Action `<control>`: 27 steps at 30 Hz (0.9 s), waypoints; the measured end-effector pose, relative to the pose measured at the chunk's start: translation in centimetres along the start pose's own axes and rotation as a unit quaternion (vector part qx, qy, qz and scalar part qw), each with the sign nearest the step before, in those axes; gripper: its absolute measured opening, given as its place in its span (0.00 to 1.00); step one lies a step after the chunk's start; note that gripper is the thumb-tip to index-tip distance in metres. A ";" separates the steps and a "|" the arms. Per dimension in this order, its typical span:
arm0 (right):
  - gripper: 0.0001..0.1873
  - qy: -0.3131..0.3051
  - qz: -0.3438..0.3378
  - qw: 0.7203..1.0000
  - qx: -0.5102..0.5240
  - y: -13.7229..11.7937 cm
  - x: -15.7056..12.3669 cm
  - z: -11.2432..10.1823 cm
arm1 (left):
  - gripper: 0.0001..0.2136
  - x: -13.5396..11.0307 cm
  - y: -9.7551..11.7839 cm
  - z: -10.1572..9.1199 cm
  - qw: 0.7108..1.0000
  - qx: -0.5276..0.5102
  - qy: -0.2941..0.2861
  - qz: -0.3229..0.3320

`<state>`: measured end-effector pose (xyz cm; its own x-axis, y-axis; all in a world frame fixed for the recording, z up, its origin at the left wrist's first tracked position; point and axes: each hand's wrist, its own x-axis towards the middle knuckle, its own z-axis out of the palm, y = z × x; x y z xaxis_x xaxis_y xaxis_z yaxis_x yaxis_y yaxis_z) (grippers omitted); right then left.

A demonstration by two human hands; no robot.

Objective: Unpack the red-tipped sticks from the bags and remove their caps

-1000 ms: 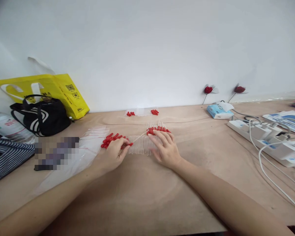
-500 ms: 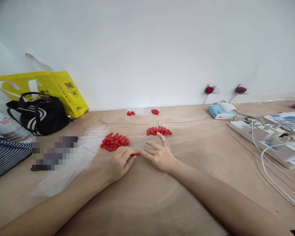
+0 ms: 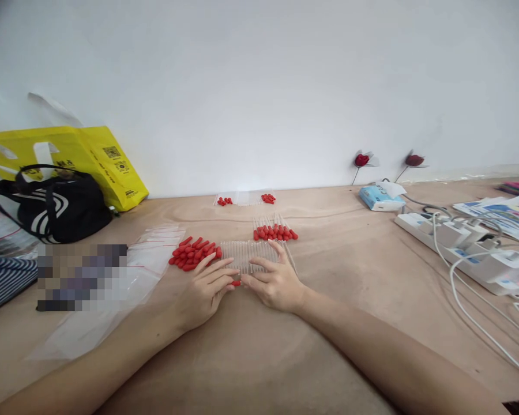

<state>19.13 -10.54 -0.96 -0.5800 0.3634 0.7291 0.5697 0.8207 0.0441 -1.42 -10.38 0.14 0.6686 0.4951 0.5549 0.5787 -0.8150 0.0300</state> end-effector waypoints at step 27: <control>0.11 0.015 0.254 0.967 0.020 4.8 -1.9 1.7 | 0.13 -2.9 -10.5 -3.8 0.882 -0.020 0.109 -0.458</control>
<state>21.98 -6.51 -3.27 -0.2127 0.7118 0.6694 0.7528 0.5561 -0.3521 -11.21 -4.39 1.39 -0.1795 0.8855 0.4286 0.8100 -0.1142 0.5752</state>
